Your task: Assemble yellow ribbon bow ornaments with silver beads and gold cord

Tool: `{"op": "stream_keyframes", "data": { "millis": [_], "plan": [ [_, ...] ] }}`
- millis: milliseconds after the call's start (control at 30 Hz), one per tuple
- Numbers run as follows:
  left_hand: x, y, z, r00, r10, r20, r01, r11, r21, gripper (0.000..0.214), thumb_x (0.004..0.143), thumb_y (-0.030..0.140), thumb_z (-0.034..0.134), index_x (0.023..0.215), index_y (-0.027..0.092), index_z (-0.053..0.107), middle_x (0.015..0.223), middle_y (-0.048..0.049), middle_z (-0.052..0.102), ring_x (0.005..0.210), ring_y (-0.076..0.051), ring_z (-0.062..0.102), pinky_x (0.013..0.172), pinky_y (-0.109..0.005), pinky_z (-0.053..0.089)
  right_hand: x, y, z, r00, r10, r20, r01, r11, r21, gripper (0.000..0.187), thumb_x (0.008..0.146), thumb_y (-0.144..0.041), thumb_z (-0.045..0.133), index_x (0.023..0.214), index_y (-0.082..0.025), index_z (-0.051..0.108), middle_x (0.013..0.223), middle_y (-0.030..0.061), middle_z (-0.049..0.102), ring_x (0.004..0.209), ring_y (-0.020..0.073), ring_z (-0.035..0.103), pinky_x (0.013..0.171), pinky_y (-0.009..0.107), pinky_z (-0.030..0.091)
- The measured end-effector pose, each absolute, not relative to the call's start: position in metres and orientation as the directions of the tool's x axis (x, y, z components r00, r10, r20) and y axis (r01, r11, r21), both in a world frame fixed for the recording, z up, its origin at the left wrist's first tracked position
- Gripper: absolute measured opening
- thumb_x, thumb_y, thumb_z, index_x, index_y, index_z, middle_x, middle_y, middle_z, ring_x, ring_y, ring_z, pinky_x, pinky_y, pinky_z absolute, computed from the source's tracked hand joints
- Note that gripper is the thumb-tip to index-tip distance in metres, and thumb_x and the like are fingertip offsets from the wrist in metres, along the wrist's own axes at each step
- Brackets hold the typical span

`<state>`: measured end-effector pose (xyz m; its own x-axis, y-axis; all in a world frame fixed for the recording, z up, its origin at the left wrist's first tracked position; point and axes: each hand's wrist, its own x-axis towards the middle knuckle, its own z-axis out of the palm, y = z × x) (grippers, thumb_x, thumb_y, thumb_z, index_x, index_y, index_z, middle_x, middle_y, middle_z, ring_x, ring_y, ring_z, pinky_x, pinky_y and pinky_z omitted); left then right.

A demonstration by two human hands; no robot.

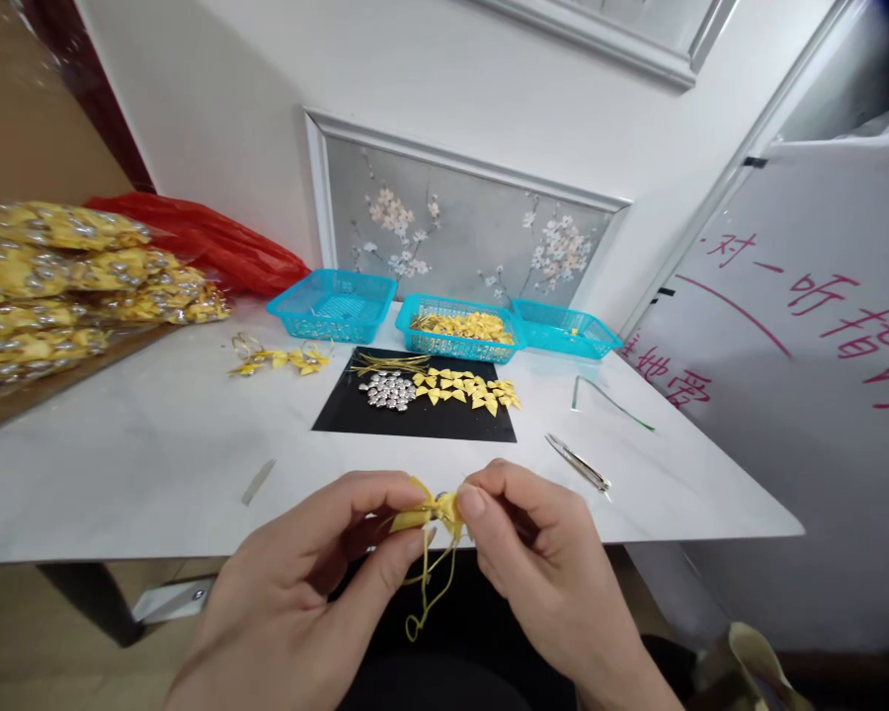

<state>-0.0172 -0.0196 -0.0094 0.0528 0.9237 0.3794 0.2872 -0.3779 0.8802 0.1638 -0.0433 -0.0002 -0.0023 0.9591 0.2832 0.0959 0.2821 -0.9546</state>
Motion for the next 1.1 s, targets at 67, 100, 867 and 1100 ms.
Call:
{"op": "stream_keyframes", "data": {
  "millis": [67, 100, 867, 1100],
  "plan": [
    [-0.016, -0.019, -0.009, 0.05, 0.921, 0.387, 0.278, -0.385, 0.88, 0.011, 0.082, 0.034, 0.08, 0.092, 0.033, 0.08, 0.088, 0.0042, 0.082, 0.075, -0.017, 0.078, 0.068, -0.016, 0.064, 0.162, -0.043, -0.005, -0.005, 0.967, 0.256, 0.043, 0.256, -0.966, 0.033, 0.105, -0.044, 0.059, 0.081, -0.02, 0.061, 0.056, -0.009, 0.033, 0.045, 0.0076, 0.028, 0.042, 0.024, 0.021],
    [-0.016, -0.019, -0.008, 0.052, 0.916, 0.399, 0.274, -0.397, 0.876, 0.01, 0.082, 0.033, 0.079, 0.092, 0.033, 0.08, 0.087, 0.0037, 0.082, 0.075, -0.017, 0.077, 0.068, -0.017, 0.064, 0.161, -0.043, -0.007, -0.001, 0.968, 0.252, 0.026, 0.252, -0.967, 0.034, 0.105, -0.045, 0.059, 0.081, -0.02, 0.061, 0.055, -0.009, 0.033, 0.044, 0.0075, 0.027, 0.041, 0.024, 0.02],
    [-0.015, -0.004, 0.005, 0.354, 0.887, 0.297, 0.206, -0.383, 0.9, 0.021, 0.089, 0.028, 0.064, 0.072, 0.027, 0.076, 0.075, -0.0001, 0.071, 0.066, -0.016, 0.065, 0.063, -0.022, 0.054, 0.149, -0.029, -0.03, 0.002, 0.999, 0.049, -0.194, 0.048, -0.98, 0.051, 0.094, -0.066, 0.066, 0.077, -0.019, 0.058, 0.052, -0.0112, 0.032, 0.045, 0.0065, 0.024, 0.042, 0.021, 0.024],
    [-0.013, -0.004, 0.003, 0.237, 0.92, 0.313, 0.231, -0.366, 0.902, 0.019, 0.088, 0.03, 0.065, 0.072, 0.027, 0.075, 0.077, -0.0005, 0.072, 0.069, -0.017, 0.068, 0.064, -0.022, 0.055, 0.157, -0.045, -0.03, 0.216, 0.905, 0.367, 0.24, 0.315, -0.918, 0.029, 0.104, -0.041, 0.059, 0.09, -0.019, 0.071, 0.078, 0.003, 0.065, 0.067, 0.0149, 0.056, 0.062, 0.027, 0.044]
  ]
}}
